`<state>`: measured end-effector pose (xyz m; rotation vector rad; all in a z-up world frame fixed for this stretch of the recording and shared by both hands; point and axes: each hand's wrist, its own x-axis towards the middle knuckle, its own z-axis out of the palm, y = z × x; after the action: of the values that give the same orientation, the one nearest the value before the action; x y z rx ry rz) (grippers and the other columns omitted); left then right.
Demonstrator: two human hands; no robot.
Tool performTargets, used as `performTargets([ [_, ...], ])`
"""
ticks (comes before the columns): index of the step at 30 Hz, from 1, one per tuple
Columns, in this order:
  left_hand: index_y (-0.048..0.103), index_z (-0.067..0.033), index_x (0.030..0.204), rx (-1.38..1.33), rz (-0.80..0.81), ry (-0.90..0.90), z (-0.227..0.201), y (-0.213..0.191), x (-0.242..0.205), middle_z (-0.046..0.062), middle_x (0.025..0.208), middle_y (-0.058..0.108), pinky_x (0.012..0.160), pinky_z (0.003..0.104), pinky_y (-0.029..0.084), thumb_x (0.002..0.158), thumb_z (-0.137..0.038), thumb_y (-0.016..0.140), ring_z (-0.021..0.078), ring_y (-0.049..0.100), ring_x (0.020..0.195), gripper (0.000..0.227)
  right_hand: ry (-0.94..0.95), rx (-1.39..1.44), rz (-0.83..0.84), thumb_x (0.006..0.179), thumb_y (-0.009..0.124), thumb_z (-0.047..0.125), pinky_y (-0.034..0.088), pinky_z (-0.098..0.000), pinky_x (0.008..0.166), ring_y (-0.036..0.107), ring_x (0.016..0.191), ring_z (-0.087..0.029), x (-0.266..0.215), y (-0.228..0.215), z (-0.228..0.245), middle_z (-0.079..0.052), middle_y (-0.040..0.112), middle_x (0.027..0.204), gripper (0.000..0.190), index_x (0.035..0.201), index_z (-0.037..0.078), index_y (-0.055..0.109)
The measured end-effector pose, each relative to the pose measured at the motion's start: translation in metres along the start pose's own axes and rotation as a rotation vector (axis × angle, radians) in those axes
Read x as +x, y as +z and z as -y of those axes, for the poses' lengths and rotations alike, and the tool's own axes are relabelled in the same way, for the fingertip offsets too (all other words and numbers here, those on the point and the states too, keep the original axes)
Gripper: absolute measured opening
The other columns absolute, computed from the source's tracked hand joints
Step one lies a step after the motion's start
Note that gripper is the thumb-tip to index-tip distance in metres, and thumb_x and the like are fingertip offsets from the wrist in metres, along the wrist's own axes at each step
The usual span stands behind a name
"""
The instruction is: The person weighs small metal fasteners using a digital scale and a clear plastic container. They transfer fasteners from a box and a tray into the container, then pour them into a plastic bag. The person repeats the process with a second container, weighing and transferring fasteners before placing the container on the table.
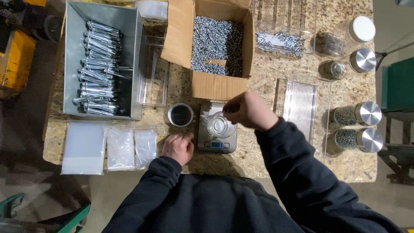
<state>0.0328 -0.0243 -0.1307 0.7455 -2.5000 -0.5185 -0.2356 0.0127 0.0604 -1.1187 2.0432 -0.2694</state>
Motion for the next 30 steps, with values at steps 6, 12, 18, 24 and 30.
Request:
performTargets([
  [6, 0.065, -0.0124, 0.088, 0.004, 0.092, -0.051, -0.013, -0.02, 0.011, 0.008, 0.057, 0.056, 0.06, 0.04, 0.059, 0.084, -0.012, 0.061, 0.0301, 0.068, 0.062, 0.006, -0.177, -0.23, -0.138, 0.073, 0.077, 0.038, 0.062, -0.0437, 0.079, 0.076, 0.085, -0.03, 0.011, 0.046, -0.036, 0.002, 0.077, 0.077, 0.019, 0.09, 0.03, 0.081],
  [12, 0.071, -0.0128, 0.094, 0.004, 0.09, -0.088, -0.014, -0.018, 0.008, 0.01, 0.061, 0.064, 0.064, 0.044, 0.059, 0.087, -0.017, 0.061, 0.0329, 0.07, 0.067, 0.013, -0.318, -0.405, -0.261, 0.076, 0.071, 0.023, 0.064, -0.0455, 0.072, 0.075, 0.074, -0.034, 0.005, 0.08, -0.038, -0.005, 0.074, 0.08, 0.012, 0.086, 0.023, 0.078],
  [18, 0.072, -0.0144, 0.093, 0.008, 0.052, -0.074, -0.011, -0.011, 0.006, 0.01, 0.064, 0.067, 0.065, 0.043, 0.06, 0.084, -0.016, 0.061, 0.0325, 0.072, 0.07, 0.015, -0.374, -0.266, -0.25, 0.075, 0.076, 0.018, 0.063, -0.0488, 0.077, 0.076, 0.085, -0.036, -0.002, 0.08, -0.036, -0.007, 0.075, 0.09, 0.019, 0.094, 0.017, 0.077],
  [24, 0.075, -0.0106, 0.088, 0.065, -0.034, -0.012, -0.01, -0.008, 0.004, 0.013, 0.062, 0.066, 0.063, 0.043, 0.059, 0.078, -0.015, 0.065, 0.0329, 0.07, 0.066, 0.015, -0.39, -0.169, -0.24, 0.079, 0.071, 0.012, 0.061, -0.0527, 0.079, 0.074, 0.091, -0.041, -0.007, 0.077, -0.04, -0.01, 0.076, 0.096, 0.019, 0.096, 0.017, 0.078],
  [30, 0.075, -0.0038, 0.083, 0.031, 0.033, -0.024, -0.023, -0.031, 0.018, 0.014, 0.059, 0.064, 0.061, 0.042, 0.059, 0.083, -0.009, 0.061, 0.0337, 0.068, 0.063, 0.015, -0.419, -0.246, -0.215, 0.085, 0.063, 0.008, 0.062, -0.051, 0.079, 0.075, 0.089, -0.037, 0.0, 0.088, -0.052, -0.003, 0.078, 0.094, 0.02, 0.092, 0.02, 0.076],
])
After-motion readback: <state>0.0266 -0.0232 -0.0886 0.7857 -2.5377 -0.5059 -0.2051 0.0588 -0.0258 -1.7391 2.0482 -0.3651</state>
